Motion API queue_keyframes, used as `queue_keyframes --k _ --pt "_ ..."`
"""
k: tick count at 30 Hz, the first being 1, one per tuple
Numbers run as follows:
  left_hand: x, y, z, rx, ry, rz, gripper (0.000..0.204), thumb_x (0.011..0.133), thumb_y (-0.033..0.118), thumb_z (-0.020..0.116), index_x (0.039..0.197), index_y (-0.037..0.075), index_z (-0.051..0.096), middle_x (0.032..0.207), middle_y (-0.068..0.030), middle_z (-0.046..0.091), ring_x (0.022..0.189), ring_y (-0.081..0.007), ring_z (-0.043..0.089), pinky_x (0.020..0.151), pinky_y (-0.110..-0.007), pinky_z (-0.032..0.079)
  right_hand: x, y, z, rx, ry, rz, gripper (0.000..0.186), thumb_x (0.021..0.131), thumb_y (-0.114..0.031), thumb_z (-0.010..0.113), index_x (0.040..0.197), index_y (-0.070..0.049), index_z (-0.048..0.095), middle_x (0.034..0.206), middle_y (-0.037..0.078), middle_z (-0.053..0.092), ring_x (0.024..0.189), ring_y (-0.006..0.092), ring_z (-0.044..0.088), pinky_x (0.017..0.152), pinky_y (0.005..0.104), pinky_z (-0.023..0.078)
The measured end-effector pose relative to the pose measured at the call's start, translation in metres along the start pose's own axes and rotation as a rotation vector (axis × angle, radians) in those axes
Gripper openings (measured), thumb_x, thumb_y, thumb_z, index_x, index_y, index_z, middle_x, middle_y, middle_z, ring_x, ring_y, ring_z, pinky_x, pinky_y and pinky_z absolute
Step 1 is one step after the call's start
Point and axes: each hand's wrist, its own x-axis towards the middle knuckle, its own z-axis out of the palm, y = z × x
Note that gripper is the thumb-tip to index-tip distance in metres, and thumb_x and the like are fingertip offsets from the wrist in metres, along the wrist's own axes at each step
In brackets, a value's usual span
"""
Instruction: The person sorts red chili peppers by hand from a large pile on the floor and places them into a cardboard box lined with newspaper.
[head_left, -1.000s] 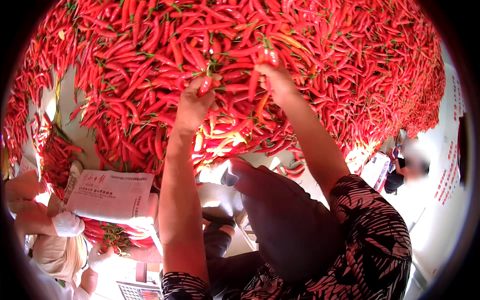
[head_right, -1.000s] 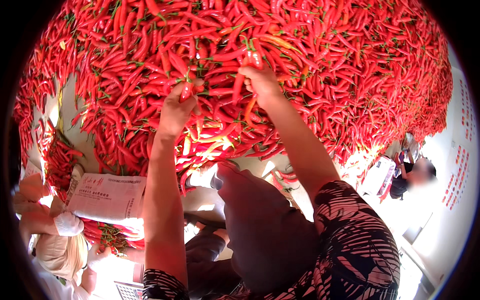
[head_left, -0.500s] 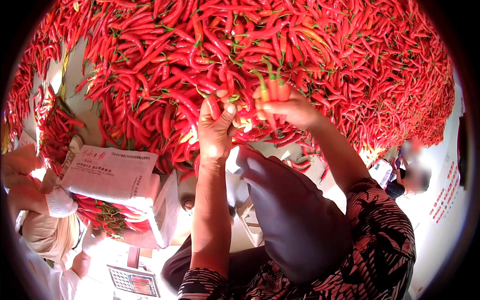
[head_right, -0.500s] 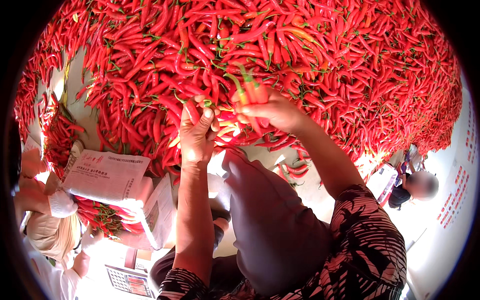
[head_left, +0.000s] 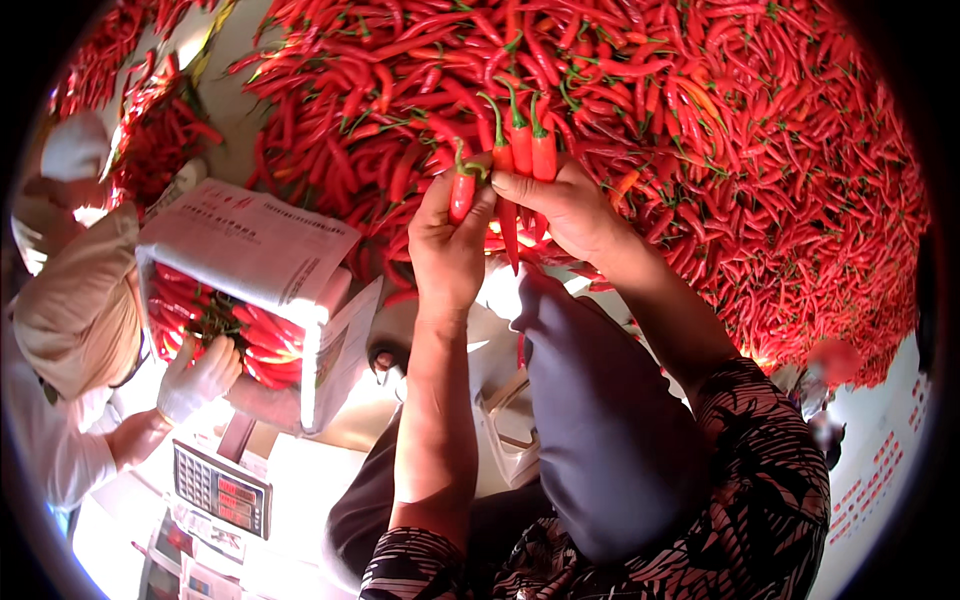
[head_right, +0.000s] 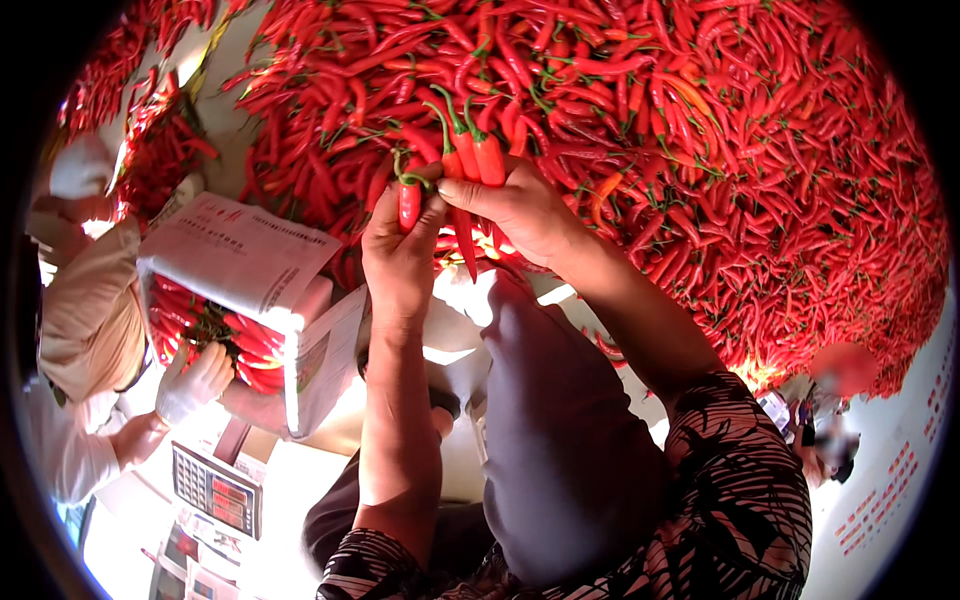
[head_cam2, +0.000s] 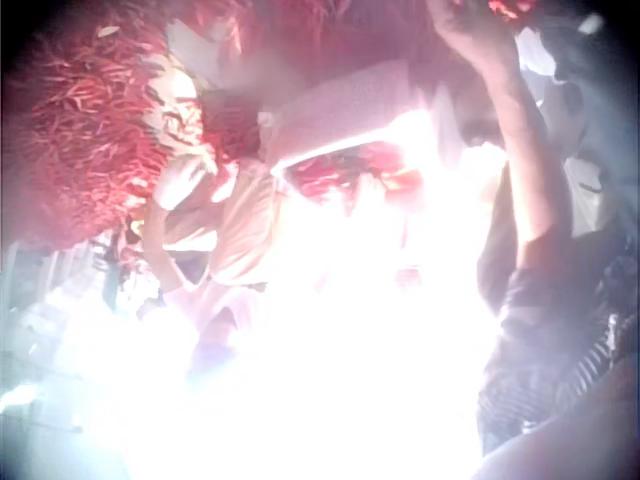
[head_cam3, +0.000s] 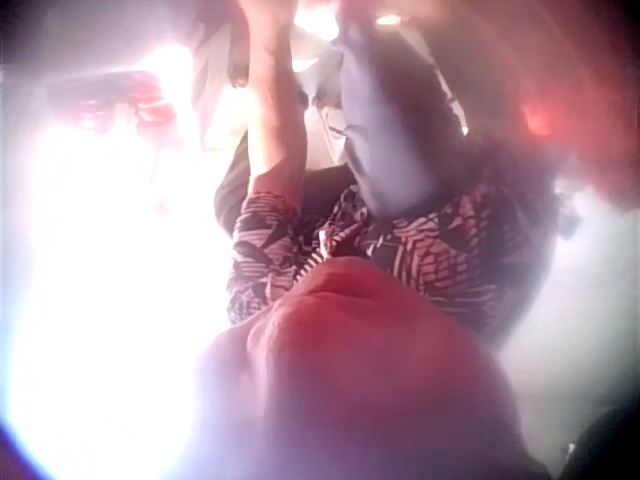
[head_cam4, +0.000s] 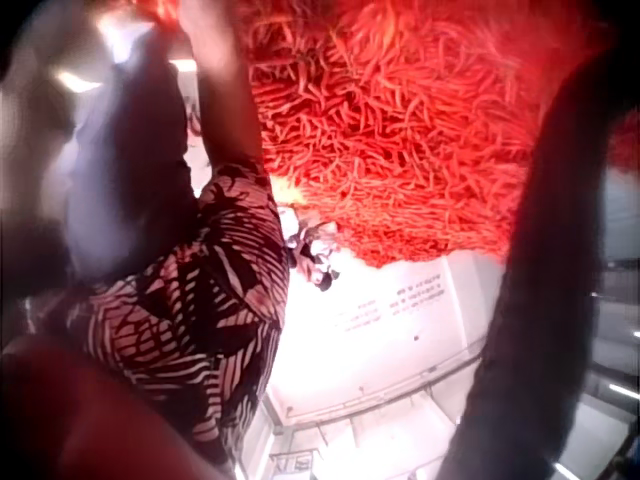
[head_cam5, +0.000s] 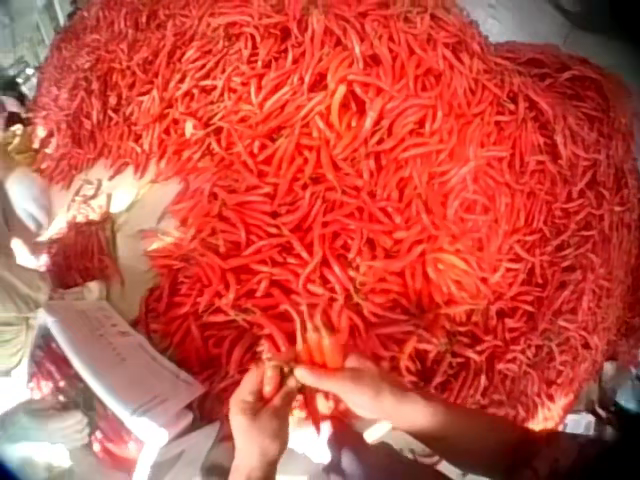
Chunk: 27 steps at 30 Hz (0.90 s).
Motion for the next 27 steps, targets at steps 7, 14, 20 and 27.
queue_keyframes --k 7,14,20,27 --pt "-0.030 0.000 -0.045 -0.707 0.145 -0.080 0.025 0.107 0.021 0.057 0.125 0.003 0.059 0.123 -0.0095 0.064 0.116 -0.0186 0.059 0.102 -0.038 0.048 0.006 0.026 0.028 -0.003 -0.103 0.213 0.026 0.094 -0.017 0.076 0.114 -0.004 0.067 0.107 0.000 0.066 0.099 0.0102 0.061 0.089 0.0297 0.049" --pt "-0.052 0.009 -0.080 -0.613 0.304 -0.057 0.040 0.110 0.020 0.051 0.146 0.003 0.048 0.135 -0.0101 0.061 0.121 -0.0217 0.060 0.103 -0.037 0.050 0.022 0.027 0.103 -0.283 -0.195 0.144 0.034 0.096 -0.018 0.071 0.124 0.001 0.066 0.115 0.006 0.070 0.107 0.0129 0.064 0.095 0.0302 0.051" --pt "-0.106 0.061 -0.187 -0.407 0.547 0.077 0.027 0.105 0.011 0.058 0.129 -0.002 0.060 0.119 -0.0124 0.070 0.107 -0.0214 0.068 0.094 -0.036 0.056 0.052 0.074 0.217 -0.426 -0.514 -0.082 0.041 0.093 -0.035 0.071 0.112 0.000 0.065 0.093 0.009 0.068 0.085 0.0188 0.063 0.081 0.0351 0.051" --pt "-0.145 0.018 -0.306 -0.403 0.858 -0.110 0.023 0.101 0.007 0.065 0.122 0.000 0.066 0.110 -0.0116 0.073 0.097 -0.0209 0.072 0.085 -0.035 0.059 0.096 0.159 0.311 -0.601 -0.597 0.439 0.030 0.084 -0.030 0.075 0.078 -0.001 0.072 0.068 0.006 0.062 0.063 0.0145 0.055 0.062 0.0352 0.044"
